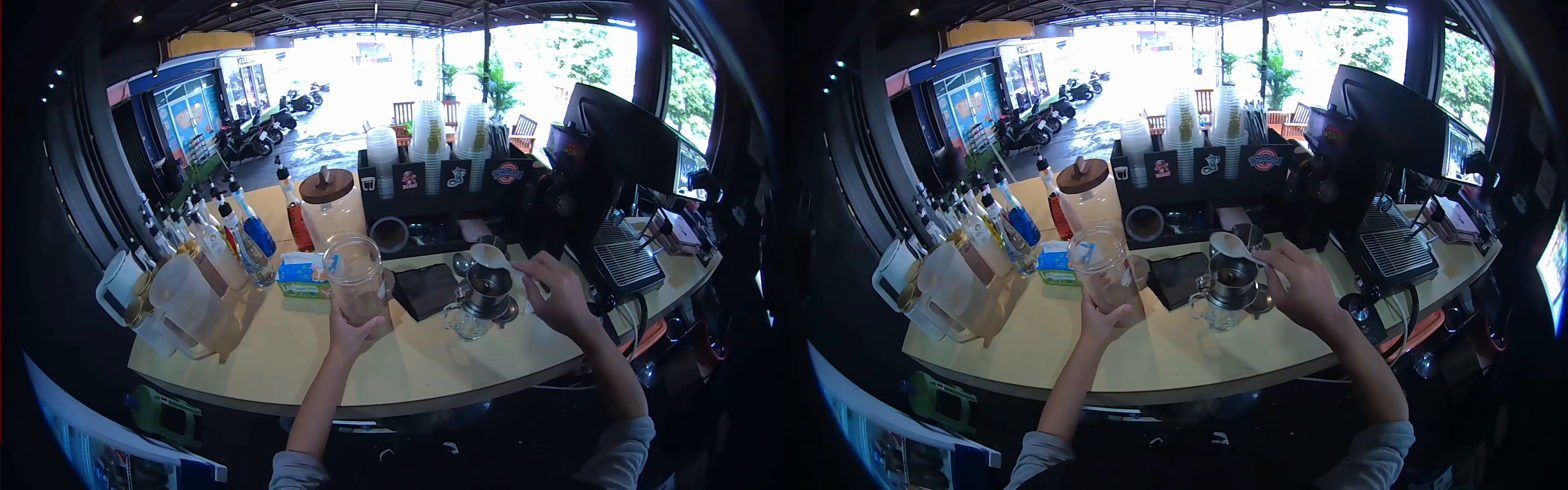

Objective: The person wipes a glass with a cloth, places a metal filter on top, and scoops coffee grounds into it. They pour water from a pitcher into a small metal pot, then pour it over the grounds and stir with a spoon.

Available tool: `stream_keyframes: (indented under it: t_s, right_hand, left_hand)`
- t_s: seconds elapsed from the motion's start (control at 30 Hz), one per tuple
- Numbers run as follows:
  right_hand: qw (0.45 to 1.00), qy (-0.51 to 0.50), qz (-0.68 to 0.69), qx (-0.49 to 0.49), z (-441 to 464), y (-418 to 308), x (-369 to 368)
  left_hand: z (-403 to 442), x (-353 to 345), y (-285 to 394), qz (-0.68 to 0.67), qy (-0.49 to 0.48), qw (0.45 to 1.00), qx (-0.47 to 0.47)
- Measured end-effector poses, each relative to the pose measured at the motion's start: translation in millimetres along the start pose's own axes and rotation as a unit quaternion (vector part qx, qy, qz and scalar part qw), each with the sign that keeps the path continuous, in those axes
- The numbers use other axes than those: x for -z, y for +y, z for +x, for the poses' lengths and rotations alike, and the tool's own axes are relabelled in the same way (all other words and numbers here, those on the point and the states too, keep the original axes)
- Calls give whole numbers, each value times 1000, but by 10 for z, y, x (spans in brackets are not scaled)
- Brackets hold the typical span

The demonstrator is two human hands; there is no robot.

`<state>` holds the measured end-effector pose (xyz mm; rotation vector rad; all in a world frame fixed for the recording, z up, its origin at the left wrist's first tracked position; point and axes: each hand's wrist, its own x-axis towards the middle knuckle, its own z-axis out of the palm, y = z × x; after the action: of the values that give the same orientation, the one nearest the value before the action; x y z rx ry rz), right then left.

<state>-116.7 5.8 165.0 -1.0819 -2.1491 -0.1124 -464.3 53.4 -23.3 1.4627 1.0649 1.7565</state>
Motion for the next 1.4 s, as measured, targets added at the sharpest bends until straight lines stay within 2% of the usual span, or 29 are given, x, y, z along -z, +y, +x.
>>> stream_keyframes:
  t_s: [0.13,0.2,0.23,0.3,0.33,0.4,0.53,0.7,0.77,0.8,0.87,0.9,0.93,0.97,1.0,1.03,1.1,1.13,1.17,1.2,1.23,1.27,1.33,1.4]
  right_hand:
    - [996,20,32,85,462,-350,-128]
    - [981,49,11,189,727,-595,-270]
    - [980,51,12,192,852,-690,-355]
    - [955,-8,-106,277,1079,-843,-583]
    - [954,-7,-105,280,1164,-924,-687]
    - [922,-99,-200,317,1300,-1044,-890]
    - [914,-146,-190,326,1401,-1080,-1143]
    - [940,-44,-103,323,1252,-976,-1066]
    - [942,-15,-83,323,1159,-892,-881]
    - [950,19,-43,307,1098,-830,-761]
    - [956,53,1,289,956,-631,-608]
    - [972,57,108,200,866,-498,-536]
    - [969,61,212,107,765,-352,-462]
    - [969,62,213,106,647,-163,-437]
    - [954,82,285,40,535,76,-470]
    - [929,99,355,-27,427,312,-528]
    - [920,110,370,-62,196,771,-730]
    - [910,125,384,-97,106,966,-808]
    - [909,119,387,-101,20,1162,-867]
    - [926,132,333,-123,-62,1327,-921]
    - [939,145,278,-142,-109,1433,-973]
    - [938,141,283,-145,-156,1504,-1035]
    - [913,95,305,-254,-254,1597,-1136]
    - [910,85,307,-264,-316,1717,-1299]
  left_hand:
    - [0,89,-120,65,3,998,-19]
    - [-34,64,-22,49,4,999,-9]
    - [-47,41,49,42,28,999,-1]
    - [-40,42,108,58,52,997,-19]
    - [-41,59,91,59,55,997,-20]
    - [-42,83,4,100,38,993,-43]
    - [-51,83,35,120,36,991,-46]
    - [-31,63,16,147,24,988,-26]
    - [-66,-12,140,18,54,998,36]
    - [-91,-24,242,15,53,998,37]
    - [-101,5,516,168,73,981,-64]
    - [-66,56,385,172,99,968,-151]
    - [-72,75,430,173,96,968,-154]
    - [-107,76,503,248,130,934,-224]
    - [-123,47,536,319,165,887,-291]
    - [-139,6,522,319,166,887,-290]
    - [-223,-111,478,297,156,874,-351]
    - [-253,-240,540,300,156,876,-345]
    - [-275,-389,598,298,96,879,-360]
    - [-296,-552,685,294,34,880,-371]
    - [-293,-725,764,286,26,879,-381]
    - [-286,-870,790,291,25,880,-376]
    - [-261,-1104,828,215,7,923,-319]
    - [-198,-1277,895,185,-22,940,-285]
